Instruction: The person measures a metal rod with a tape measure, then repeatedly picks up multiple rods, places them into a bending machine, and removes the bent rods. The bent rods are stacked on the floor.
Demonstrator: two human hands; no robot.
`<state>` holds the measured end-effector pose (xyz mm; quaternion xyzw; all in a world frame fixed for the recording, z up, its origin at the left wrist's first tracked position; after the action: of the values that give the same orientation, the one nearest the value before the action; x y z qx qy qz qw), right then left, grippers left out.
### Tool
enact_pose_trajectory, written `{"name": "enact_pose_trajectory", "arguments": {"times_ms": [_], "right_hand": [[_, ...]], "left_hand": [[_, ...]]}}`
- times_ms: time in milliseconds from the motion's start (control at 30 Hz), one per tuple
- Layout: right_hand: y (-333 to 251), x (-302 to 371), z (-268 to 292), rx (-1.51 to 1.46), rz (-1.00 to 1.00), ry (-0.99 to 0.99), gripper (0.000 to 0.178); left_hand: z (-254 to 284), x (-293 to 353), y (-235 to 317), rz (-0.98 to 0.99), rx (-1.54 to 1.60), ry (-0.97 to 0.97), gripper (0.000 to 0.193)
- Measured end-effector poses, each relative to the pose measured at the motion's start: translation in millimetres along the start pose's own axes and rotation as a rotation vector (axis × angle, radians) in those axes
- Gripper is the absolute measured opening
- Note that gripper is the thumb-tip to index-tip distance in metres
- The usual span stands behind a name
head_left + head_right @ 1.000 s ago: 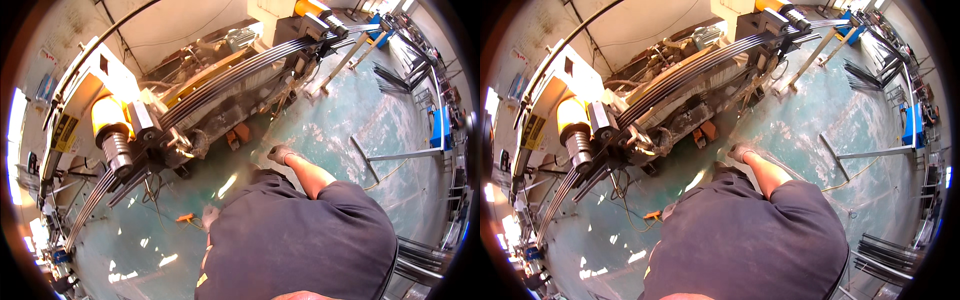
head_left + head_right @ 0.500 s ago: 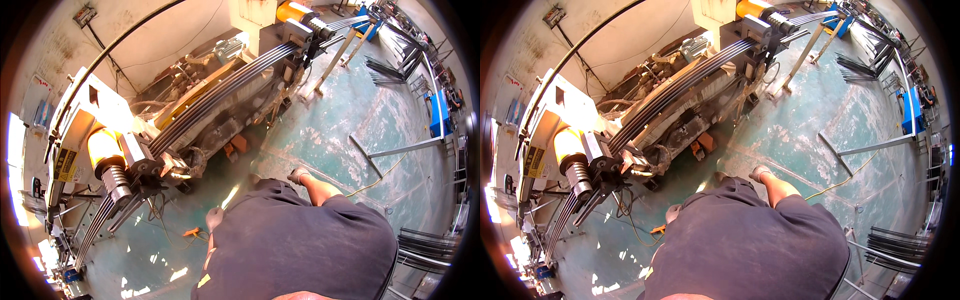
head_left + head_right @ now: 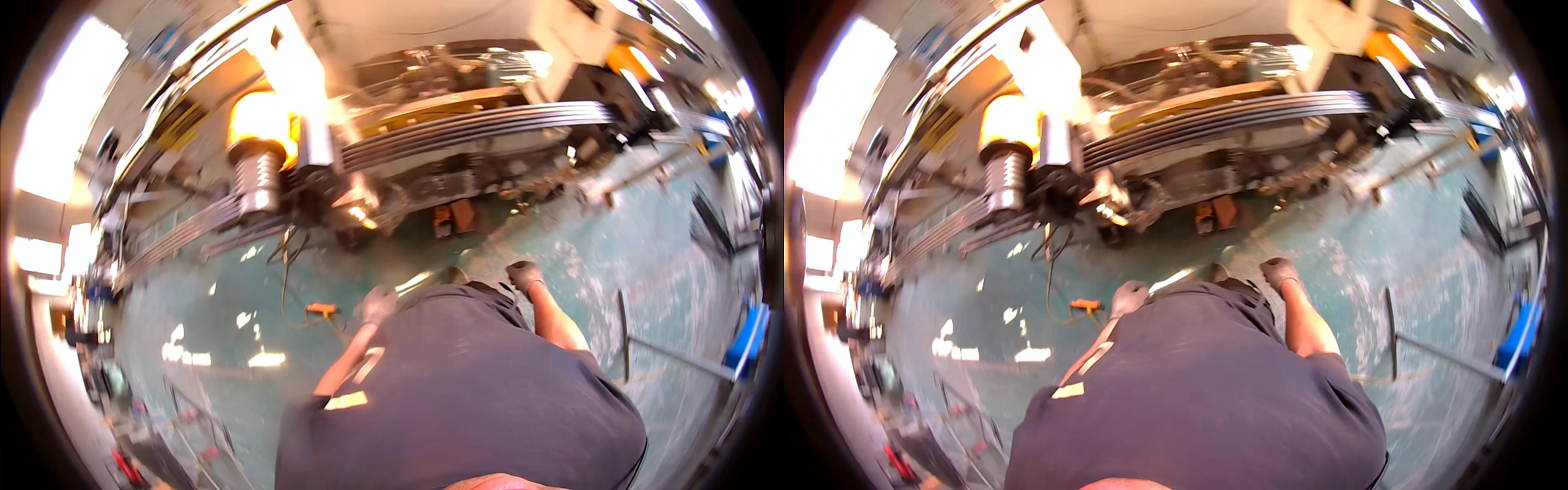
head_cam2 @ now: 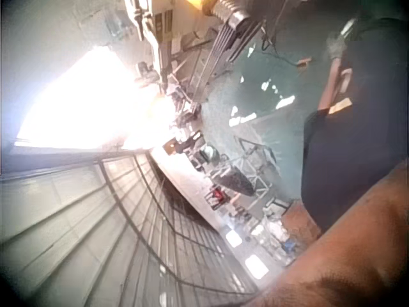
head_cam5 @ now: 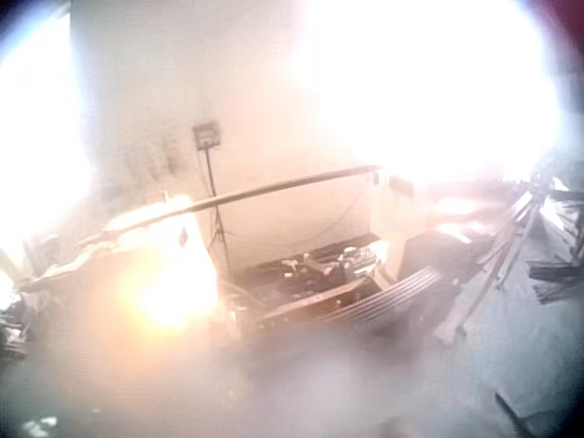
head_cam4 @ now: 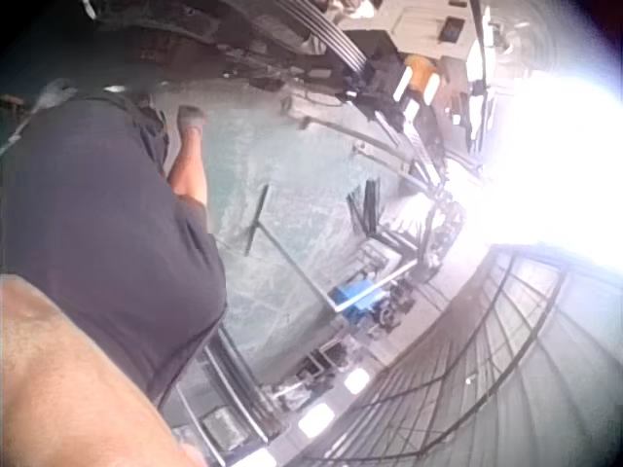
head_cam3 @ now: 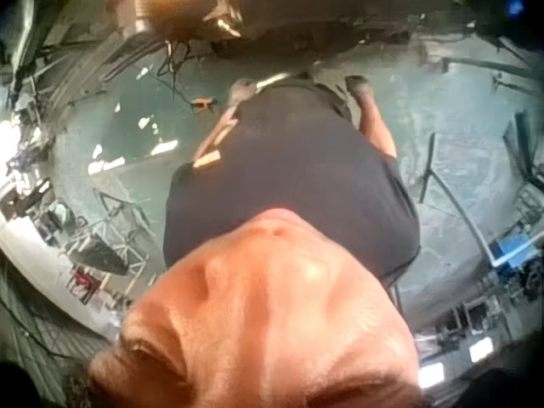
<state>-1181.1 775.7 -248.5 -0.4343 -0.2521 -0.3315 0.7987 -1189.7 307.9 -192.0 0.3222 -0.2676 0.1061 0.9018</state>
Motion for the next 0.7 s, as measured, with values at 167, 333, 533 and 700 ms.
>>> {"name": "enact_pose_trajectory", "arguments": {"times_ms": [167, 333, 533, 700], "right_hand": [[-77, -22, 22, -0.593, 0.290, 0.037, 0.020], [-220, 14, 88, -1.111, 0.655, -0.048, 0.045], [-330, 26, 150, -1.615, 0.808, -0.389, 0.084], [-361, -31, 163, -1.863, 0.713, -0.417, 0.062]], "left_hand": [[1, 11, -14, -0.033, 0.206, 0.226, 0.030], [11, 11, -48, -0.071, 0.279, 0.353, 0.026], [95, 15, -47, 0.160, 0.591, 0.602, 0.022], [228, 47, -33, 0.139, 0.599, 0.926, 0.024]]}}
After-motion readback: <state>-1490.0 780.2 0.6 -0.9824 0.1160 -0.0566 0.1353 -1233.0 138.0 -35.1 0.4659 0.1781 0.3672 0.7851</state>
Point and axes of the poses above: each hand's wrist, its own x-axis away from the middle knuckle, its own z-axis out of the back of the hand, y = z × x, the point moved 2 cm from there along -x, towards the middle knuckle, and after that the axes turned 1 degree about -x, right-handed, at the moved point
